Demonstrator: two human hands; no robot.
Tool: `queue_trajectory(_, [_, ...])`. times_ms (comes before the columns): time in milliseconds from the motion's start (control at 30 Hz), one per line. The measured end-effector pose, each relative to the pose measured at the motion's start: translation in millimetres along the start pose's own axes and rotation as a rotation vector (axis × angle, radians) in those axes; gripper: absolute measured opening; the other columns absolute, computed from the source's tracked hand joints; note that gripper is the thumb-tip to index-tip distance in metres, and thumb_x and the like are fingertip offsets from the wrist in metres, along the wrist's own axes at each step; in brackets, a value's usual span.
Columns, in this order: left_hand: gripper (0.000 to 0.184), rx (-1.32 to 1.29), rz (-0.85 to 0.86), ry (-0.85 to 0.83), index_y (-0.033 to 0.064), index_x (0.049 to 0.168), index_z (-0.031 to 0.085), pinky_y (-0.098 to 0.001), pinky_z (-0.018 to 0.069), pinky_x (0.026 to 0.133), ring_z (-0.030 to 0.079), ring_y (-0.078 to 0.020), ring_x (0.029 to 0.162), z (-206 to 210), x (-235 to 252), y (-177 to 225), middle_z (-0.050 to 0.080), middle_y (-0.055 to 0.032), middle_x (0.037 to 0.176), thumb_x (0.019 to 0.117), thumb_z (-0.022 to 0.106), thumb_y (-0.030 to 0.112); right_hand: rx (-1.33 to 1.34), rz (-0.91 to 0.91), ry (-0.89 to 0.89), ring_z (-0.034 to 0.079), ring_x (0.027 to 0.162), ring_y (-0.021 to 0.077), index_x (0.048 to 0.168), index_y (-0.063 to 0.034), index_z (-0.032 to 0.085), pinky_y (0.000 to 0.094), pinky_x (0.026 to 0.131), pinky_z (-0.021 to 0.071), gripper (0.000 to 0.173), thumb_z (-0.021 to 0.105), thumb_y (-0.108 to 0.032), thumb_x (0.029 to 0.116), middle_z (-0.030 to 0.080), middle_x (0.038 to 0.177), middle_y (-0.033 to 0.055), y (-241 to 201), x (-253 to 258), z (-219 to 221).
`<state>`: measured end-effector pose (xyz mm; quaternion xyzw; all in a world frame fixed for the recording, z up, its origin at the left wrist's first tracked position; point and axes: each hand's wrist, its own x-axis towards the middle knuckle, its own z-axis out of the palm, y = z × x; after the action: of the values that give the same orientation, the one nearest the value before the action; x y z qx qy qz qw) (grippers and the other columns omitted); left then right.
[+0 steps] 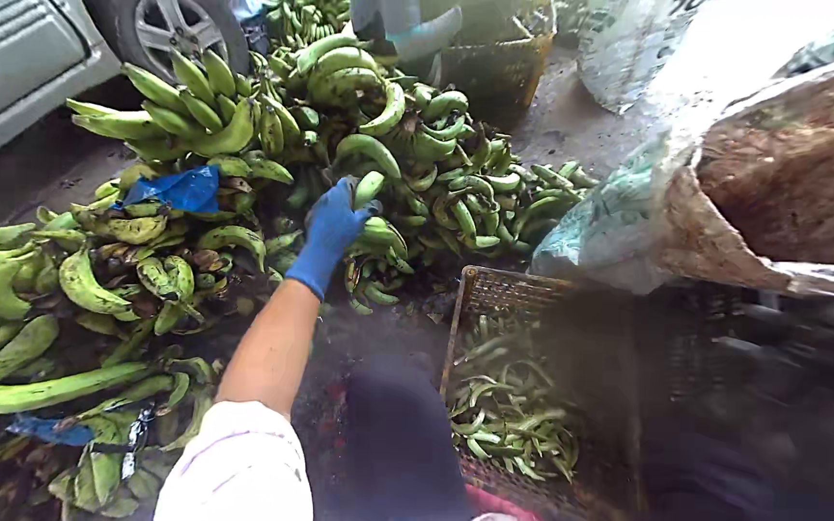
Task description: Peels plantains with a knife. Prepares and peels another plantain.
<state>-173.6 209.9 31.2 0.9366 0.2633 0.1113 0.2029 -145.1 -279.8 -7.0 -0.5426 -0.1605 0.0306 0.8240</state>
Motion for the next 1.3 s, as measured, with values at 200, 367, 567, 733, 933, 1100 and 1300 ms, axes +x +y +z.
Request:
queue_trajectory(200, [0.051,-0.139,0.678,0.261,0.0042,0.12,0.072,-0.0566,0.0559,0.086,0.071,-0.036,0.097,88.8,-131.1,140.1,0.074,-0.0182,0.104,0.0774,0.084,0.029,0.334,0.489,-0.103,0.072,0.103,0.0301,0.148,-0.0198,0.044,0.0482,0.077,0.0636,0.049,0.032,-0.048,0.1094,0.066,0.129,0.0112,31.3,-24.3,51.2])
queue_trajectory(367, [0.046,-1.088,0.605,-0.109,-0.0121,0.121,0.065,-0.0355,0.0566,0.094,0.07,-0.0206,0.101,142.6,-202.4,214.4,0.072,-0.019,0.109,0.0829,0.079,0.009,0.243,0.147,-0.047,0.066,0.103,0.0067,0.127,-0.0153,0.06,0.0293,0.089,0.0569,0.031,0.054,-0.036,0.1039,0.068,0.111,-0.003,71.7,-48.0,34.1])
queue_trajectory(567, [0.028,-2.183,-0.051,-0.778,0.0203,0.109,0.063,-0.0231,0.0568,0.066,0.066,-0.0076,0.073,127.1,-208.9,223.2,0.066,0.0023,0.083,0.1051,0.043,0.039,-0.108,0.289,0.231,0.065,0.104,0.0062,0.139,-0.0023,0.049,0.0269,0.092,0.0563,0.036,0.044,-0.016,0.1061,0.065,0.119,0.0051,149.0,-60.3,-9.0])
queue_trajectory(733, [0.068,-1.589,0.332,-0.433,0.0222,0.155,0.038,-0.0401,0.0573,0.089,0.064,-0.02,0.109,91.7,-162.6,175.0,0.06,-0.0091,0.135,0.0943,0.063,0.006,-0.711,0.543,0.283,0.069,0.109,0.0257,0.146,0.001,0.047,0.0472,0.097,0.0564,0.051,0.046,-0.034,0.1086,0.065,0.128,0.0198,159.0,-56.8,-0.5])
queue_trajectory(933, [0.062,-1.305,0.174,-0.173,0.0295,0.151,0.044,-0.0376,0.0591,0.088,0.064,-0.0167,0.113,94.6,-161.5,132.5,0.059,-0.0011,0.14,0.0958,0.066,0.011,-0.349,0.542,0.077,0.071,0.086,0.0212,0.144,-0.0028,0.047,0.0411,0.073,0.0624,0.049,0.052,-0.032,0.1051,0.069,0.111,0.0136,139.2,-96.1,53.4])
queue_trajectory(1100, [0.062,-1.374,0.33,-0.225,0.0206,0.148,0.044,-0.0264,0.0594,0.081,0.066,-0.0106,0.101,111.4,-181.5,127.0,0.063,-0.0011,0.126,0.0941,0.066,0.001,-0.193,-0.433,-0.006,0.066,0.074,0.0087,0.125,-0.0156,0.06,0.0298,0.061,0.0596,0.028,0.056,-0.035,0.1049,0.07,0.095,-0.0025,24.9,-73.0,107.0])
queue_trajectory(1300, [0.074,-1.553,0.289,-0.425,0.0315,0.156,0.034,-0.0293,0.0593,0.077,0.066,-0.0134,0.097,99.9,-178.7,117.8,0.063,-0.005,0.125,0.0941,0.063,0.003,-0.645,0.538,-0.223,0.071,0.088,0.0201,0.137,-0.0111,0.058,0.0465,0.079,0.0611,0.041,0.051,-0.037,0.1058,0.071,0.107,0.0093,117.4,-98.3,52.1])
